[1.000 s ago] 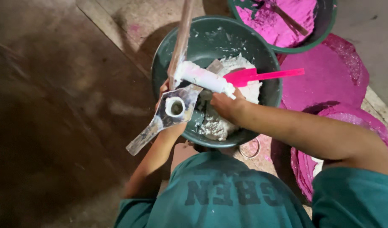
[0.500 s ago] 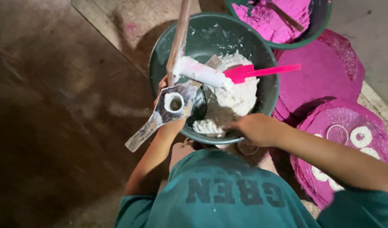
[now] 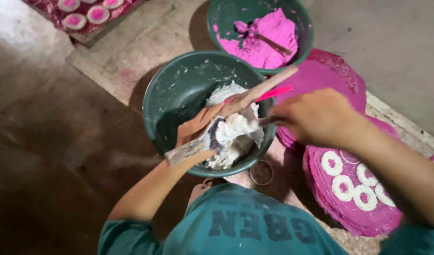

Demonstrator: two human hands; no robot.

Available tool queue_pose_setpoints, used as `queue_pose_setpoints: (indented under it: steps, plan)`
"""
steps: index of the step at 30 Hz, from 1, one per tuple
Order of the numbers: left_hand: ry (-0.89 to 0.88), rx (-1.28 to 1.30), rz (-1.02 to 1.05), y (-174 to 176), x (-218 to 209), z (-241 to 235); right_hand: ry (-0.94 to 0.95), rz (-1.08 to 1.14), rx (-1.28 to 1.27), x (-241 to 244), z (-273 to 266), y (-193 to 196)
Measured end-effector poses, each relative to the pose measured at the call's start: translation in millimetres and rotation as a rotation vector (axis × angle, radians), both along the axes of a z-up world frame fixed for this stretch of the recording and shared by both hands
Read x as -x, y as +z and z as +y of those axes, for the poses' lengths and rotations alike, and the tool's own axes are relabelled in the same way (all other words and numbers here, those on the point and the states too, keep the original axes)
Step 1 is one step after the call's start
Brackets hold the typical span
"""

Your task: The person scoops white and pink dough into a wooden mold, presses it, and releases ring-shaped cakes onto a pink mat. They repeat this process, arranging the finished cakes on the mat.

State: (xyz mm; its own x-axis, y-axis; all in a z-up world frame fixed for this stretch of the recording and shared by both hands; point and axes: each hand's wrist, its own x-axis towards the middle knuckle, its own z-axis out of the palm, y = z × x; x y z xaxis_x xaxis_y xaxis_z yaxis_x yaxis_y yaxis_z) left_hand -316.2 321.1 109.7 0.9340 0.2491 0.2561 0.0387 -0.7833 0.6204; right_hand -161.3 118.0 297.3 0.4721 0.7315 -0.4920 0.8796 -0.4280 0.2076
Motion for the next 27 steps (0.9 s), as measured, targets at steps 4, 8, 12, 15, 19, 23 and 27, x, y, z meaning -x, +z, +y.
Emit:
queue_pose_setpoints:
  steps: [4,8,12,15,19,23,27]
  plan:
    - [-0.043,0.012,-0.197,-29.5,-19.7,-18.3,0.431,-0.264,-0.277,51.3,17.9,-51.8]
    - [-0.051,-0.050,-0.008,-42.1,-15.6,-22.3,0.602,-0.204,-0.383,68.9,-0.8,-30.7]
    - [0.099,0.072,0.035,-13.8,0.5,4.3,0.349,-0.243,-0.320,60.1,-28.7,31.7]
    - [0.042,0.085,0.003,6.8,-8.7,9.4,0.334,-0.238,-0.258,58.5,-21.2,18.9]
    - [-0.008,0.085,-0.006,-12.5,-10.7,-11.8,0.569,-0.517,-0.261,71.5,11.7,-57.5]
    - [0.029,0.039,-0.129,-55.9,-14.7,-10.7,0.556,-0.374,-0.337,74.1,14.3,-51.3]
    - [0.063,0.287,-0.045,-77.5,-16.5,34.8,0.232,-0.270,-0.430,65.1,-25.5,4.6]
